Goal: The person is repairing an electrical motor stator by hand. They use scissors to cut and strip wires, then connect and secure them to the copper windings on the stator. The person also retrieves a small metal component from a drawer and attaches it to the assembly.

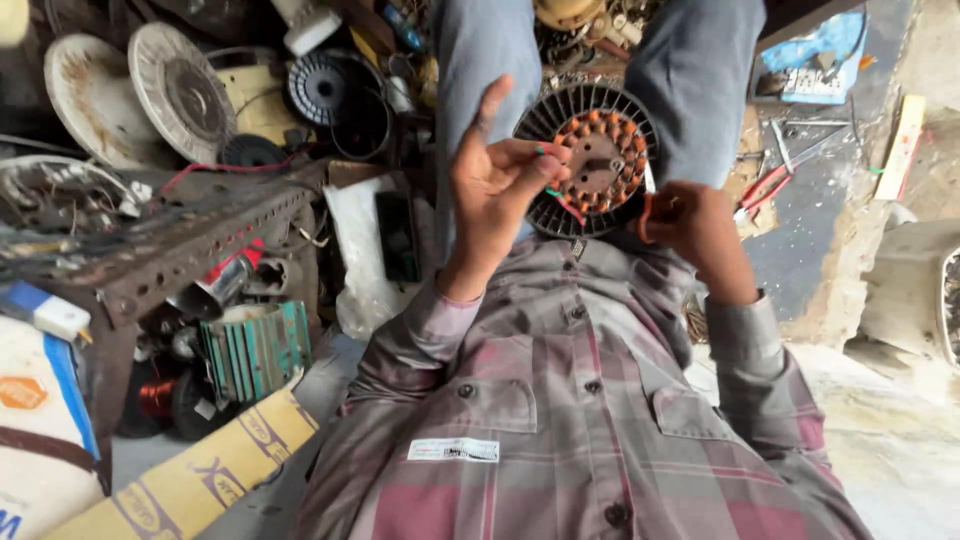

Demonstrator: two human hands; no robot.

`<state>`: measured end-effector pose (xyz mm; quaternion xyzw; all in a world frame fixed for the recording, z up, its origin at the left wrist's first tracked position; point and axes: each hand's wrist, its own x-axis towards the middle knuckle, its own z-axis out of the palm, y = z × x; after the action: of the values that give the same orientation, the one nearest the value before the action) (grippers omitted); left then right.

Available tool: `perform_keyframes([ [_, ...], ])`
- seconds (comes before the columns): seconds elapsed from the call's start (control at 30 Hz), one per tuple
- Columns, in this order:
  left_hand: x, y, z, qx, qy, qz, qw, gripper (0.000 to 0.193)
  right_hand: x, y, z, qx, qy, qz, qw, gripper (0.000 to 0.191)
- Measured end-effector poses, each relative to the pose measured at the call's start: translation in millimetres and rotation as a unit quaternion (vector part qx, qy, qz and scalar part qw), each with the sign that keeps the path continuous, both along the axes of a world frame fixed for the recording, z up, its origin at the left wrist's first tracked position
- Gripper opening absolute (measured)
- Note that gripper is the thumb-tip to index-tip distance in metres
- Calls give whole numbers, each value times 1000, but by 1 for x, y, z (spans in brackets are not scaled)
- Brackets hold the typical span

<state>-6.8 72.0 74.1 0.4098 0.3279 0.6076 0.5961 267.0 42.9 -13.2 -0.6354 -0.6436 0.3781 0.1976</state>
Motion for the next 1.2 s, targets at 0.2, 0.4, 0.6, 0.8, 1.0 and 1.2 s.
perform_keyframes([
  [0.2,7,-17,-9,-195,-297,-92,930,77,9,9,-8,-67,23,38,997,23],
  [0.4,15,-42,-8,129,234,-52,962,69,7,-16,38,41,126,-23,991,9],
  [0.6,23,-62,2,181,366,-84,909,78,-49,-46,76,125,350,-1,928,20],
  [0.8,30,-67,-11,181,385,-16,905,27,-66,-57,60,193,344,-59,917,9],
  [1.0,49,-80,-45,-15,171,-105,980,14,-75,-69,-2,-73,718,-213,658,20],
  [1.2,46,-76,-59,-22,124,-48,991,11,-48,-48,-9,74,540,-235,805,16],
])
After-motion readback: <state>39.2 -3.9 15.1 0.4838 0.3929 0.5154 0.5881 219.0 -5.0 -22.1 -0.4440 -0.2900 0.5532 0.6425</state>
